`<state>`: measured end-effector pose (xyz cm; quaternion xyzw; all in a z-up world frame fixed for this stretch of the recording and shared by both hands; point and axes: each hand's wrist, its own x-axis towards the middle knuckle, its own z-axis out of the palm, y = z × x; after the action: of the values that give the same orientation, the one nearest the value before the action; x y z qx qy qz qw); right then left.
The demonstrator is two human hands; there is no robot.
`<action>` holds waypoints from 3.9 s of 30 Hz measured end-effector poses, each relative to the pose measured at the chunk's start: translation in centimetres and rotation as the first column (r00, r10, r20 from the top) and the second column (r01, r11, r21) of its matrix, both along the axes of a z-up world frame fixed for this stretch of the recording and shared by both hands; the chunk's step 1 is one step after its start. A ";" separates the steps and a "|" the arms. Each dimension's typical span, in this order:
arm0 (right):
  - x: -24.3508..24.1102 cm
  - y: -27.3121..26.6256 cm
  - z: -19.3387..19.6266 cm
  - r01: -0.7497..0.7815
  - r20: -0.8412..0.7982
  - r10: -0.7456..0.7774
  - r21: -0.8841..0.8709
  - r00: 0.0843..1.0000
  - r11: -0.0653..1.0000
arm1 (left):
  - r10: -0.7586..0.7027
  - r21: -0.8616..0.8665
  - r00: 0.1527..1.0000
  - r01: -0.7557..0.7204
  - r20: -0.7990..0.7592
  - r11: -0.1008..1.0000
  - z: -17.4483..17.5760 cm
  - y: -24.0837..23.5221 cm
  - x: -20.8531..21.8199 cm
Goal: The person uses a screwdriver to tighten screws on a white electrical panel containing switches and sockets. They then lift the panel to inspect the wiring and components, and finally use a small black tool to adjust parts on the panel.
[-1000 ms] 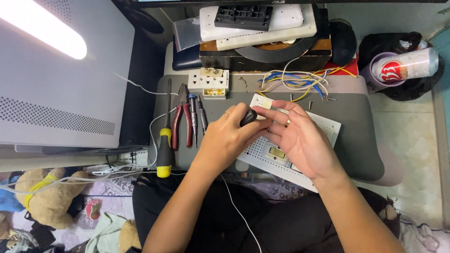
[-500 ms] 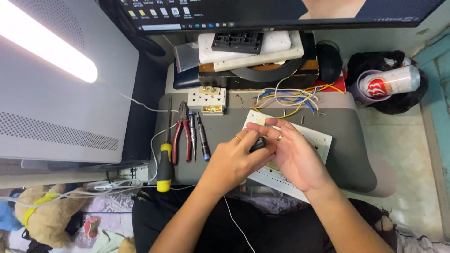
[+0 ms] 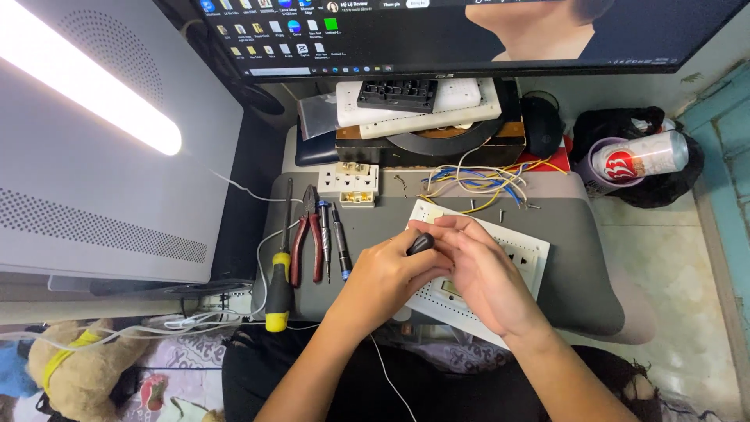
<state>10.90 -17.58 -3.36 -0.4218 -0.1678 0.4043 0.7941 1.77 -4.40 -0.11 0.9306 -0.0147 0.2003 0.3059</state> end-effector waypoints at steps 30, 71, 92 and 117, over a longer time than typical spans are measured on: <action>5.8 -3.6 0.6 0.565 0.631 -0.415 -0.045 0.655 0.824 | 0.420 0.020 0.907 -0.421 0.043 0.907 -1.0 1.8 1.1; 28.2 -16.5 -13.3 0.891 0.492 -0.744 -0.281 0.453 0.356 | 0.224 -0.143 0.958 -0.200 0.181 0.969 -1.4 2.0 -1.3; 28.0 -16.2 -13.3 0.882 0.510 -0.721 -0.256 0.470 0.395 | 0.199 -0.153 0.951 -0.166 0.236 0.974 -1.1 2.0 -1.3; 28.7 -16.9 -13.2 0.797 -0.132 -0.882 -0.384 0.452 0.466 | 0.188 -0.157 0.955 -0.154 0.228 0.975 -1.1 2.2 -1.3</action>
<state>39.59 -34.48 -16.57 -0.4814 0.2490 0.0333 0.8397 0.42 -2.24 -1.24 0.8737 0.0429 0.3383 0.3469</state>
